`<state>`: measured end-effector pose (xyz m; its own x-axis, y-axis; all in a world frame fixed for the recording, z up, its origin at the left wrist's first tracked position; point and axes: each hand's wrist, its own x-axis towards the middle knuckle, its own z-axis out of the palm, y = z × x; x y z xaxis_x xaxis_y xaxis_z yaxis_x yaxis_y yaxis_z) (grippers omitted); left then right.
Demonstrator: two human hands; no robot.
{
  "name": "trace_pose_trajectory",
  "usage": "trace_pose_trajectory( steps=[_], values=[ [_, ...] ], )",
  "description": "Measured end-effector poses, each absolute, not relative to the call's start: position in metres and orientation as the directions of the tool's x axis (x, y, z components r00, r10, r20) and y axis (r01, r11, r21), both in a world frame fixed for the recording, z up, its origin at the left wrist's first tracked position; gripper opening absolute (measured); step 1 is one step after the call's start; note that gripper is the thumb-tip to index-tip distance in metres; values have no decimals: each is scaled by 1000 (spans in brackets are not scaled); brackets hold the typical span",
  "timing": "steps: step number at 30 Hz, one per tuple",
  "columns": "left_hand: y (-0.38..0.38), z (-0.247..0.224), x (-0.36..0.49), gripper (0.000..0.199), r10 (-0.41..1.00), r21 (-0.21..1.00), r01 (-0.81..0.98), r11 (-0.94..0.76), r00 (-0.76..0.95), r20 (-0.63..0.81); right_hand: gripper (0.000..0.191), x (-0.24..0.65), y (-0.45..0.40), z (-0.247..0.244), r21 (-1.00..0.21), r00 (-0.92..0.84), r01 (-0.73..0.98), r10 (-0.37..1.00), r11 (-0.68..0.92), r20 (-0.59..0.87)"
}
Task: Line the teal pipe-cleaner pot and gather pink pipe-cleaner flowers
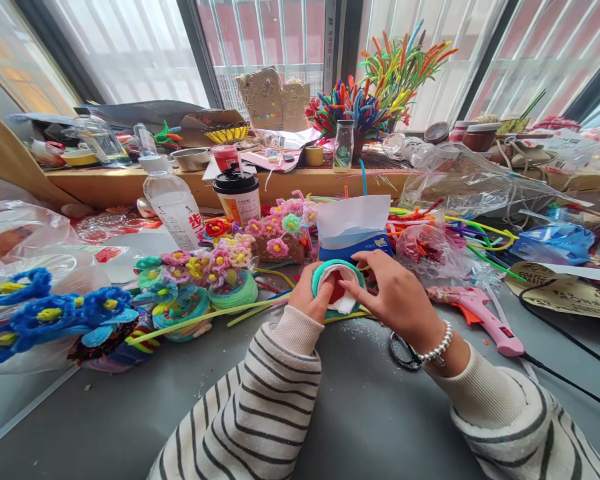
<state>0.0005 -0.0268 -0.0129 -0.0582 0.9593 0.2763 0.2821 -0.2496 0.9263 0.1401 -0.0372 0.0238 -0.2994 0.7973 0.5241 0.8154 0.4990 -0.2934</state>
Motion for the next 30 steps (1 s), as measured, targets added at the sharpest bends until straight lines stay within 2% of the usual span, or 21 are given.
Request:
trace_pose_trajectory(
  steps=[3,6,11,14,16,21,30],
  values=[
    [-28,-12,1,30,952,914,336,-226,-124,281,26,140,-37,22,-352,-277,831,868,432,412],
    [-29,-8,-2,32,971,892,412,-189,-57,232,16,140,-37,21,-313,-306,846,872,433,382],
    [-29,-6,-8,31,983,861,476,-180,66,170,19,141,-39,24,-208,-341,857,822,471,456],
    [-27,-8,-8,28,980,876,462,-139,-66,190,24,141,-42,28,-189,-271,886,803,424,531],
    [-26,-10,-7,30,969,896,427,-120,-146,199,21,141,-45,31,-173,-266,897,810,407,523],
    [-26,-14,-1,34,955,914,366,-174,-163,247,17,139,-47,32,-178,-291,894,833,412,470],
    [-33,-11,7,42,937,937,296,-186,-234,260,19,125,-49,19,-184,-210,890,732,418,648]
  ],
)
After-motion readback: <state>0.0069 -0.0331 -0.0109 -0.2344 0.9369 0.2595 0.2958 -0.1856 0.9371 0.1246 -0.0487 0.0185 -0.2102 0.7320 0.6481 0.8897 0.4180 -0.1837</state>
